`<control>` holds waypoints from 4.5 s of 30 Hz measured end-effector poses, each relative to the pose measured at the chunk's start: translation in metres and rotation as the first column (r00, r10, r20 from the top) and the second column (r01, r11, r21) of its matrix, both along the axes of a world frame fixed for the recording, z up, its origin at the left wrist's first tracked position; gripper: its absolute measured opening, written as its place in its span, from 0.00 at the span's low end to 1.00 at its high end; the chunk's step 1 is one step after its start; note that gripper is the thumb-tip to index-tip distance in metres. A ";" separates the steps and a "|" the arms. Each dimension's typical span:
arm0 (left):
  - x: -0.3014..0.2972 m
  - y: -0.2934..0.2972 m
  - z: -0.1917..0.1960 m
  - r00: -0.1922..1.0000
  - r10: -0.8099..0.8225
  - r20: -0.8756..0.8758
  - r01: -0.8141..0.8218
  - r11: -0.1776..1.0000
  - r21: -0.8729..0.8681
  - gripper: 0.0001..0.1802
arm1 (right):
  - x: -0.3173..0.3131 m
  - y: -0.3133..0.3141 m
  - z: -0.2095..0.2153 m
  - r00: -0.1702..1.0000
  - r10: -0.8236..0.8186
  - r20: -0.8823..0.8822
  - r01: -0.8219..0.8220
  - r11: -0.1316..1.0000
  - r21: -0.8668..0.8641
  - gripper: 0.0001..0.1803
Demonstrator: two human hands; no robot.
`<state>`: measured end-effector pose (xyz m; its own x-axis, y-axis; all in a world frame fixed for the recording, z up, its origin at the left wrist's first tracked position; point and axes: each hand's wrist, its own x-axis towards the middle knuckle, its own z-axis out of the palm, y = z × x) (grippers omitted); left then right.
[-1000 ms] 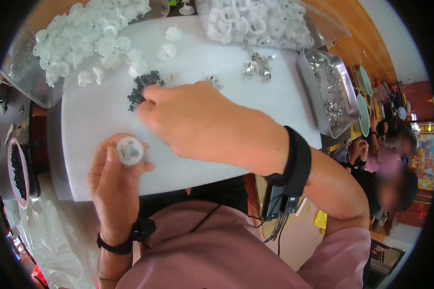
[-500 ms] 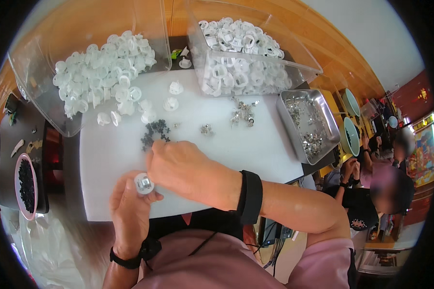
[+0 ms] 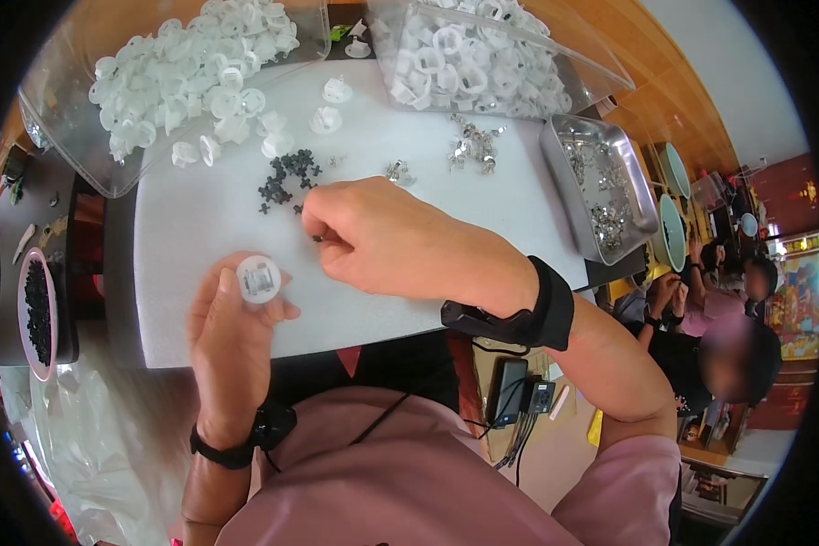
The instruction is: Manually assembling small plastic and metal components into a white circular housing.
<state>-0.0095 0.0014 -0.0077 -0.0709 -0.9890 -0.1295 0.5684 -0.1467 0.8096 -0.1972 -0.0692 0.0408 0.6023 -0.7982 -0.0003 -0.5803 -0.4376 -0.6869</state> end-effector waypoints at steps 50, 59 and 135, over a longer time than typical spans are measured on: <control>-0.003 -0.002 0.017 0.965 -0.188 0.185 0.174 0.981 0.087 0.26 | 0.005 0.000 0.027 0.976 -0.029 0.216 -0.064 0.909 0.412 0.05; 0.000 -0.002 0.013 0.968 -0.175 0.181 0.155 0.981 0.115 0.19 | 0.020 -0.007 0.025 0.984 0.180 -0.010 -0.179 0.981 0.075 0.07; -0.001 0.002 0.005 0.952 -0.159 0.261 0.168 0.986 -0.013 0.25 | 0.010 0.020 0.001 0.878 -0.262 0.402 -0.070 0.759 0.647 0.13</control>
